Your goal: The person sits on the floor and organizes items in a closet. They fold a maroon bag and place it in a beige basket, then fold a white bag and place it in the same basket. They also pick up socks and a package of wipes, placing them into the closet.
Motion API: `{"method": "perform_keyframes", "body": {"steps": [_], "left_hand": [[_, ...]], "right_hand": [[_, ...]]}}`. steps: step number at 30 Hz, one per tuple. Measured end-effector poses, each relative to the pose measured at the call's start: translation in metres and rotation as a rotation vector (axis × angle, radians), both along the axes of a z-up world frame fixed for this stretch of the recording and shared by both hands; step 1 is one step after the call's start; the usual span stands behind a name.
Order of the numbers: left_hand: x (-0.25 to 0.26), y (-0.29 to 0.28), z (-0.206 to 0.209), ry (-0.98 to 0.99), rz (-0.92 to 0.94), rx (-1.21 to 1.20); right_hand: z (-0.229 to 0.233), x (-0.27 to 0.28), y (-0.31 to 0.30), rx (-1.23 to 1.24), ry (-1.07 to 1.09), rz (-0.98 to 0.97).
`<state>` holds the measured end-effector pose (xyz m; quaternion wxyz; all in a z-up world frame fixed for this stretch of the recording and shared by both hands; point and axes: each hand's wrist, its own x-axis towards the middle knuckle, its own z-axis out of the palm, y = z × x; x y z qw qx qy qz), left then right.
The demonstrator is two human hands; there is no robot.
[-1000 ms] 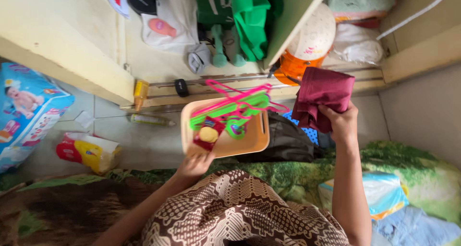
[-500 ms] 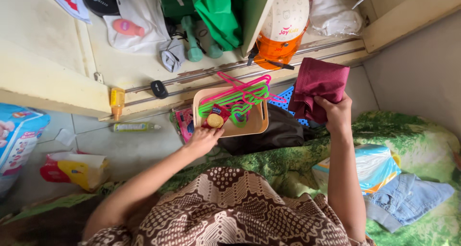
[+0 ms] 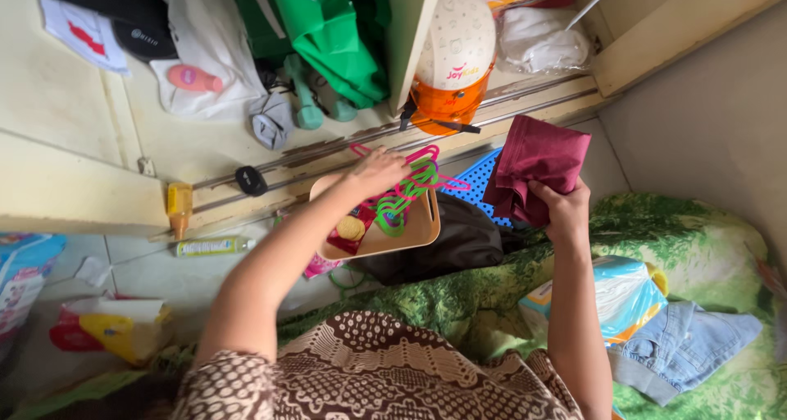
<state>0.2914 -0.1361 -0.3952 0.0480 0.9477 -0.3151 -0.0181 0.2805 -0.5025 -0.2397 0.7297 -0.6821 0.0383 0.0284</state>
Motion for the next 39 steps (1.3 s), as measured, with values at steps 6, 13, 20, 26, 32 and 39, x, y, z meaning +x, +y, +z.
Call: {"method": "perform_keyframes", "body": {"steps": [6,13,20,26,32,39], "left_hand": [[-0.004,-0.005,-0.008,0.057,0.036,-0.04],[0.002,0.009,0.045,-0.373,0.048,-0.265],[-0.059,0.02,0.055,-0.408,-0.027,-0.238],[-0.095,0.012,-0.004,-0.136,0.13,-0.316],[-0.099,0.009,-0.042,-0.033,0.215,-0.546],[-0.111,0.0,-0.04,0.051,0.332,-0.488]], "right_hand": [[-0.001,-0.004,-0.004,0.004,0.026,0.002],[-0.001,-0.005,-0.003,0.013,0.053,0.009],[-0.004,-0.006,0.0,0.012,0.043,0.041],[-0.002,-0.008,0.005,0.016,0.03,0.058],[-0.002,-0.011,0.004,0.028,0.02,0.07],[-0.003,-0.011,0.014,-0.01,0.047,0.092]]}}
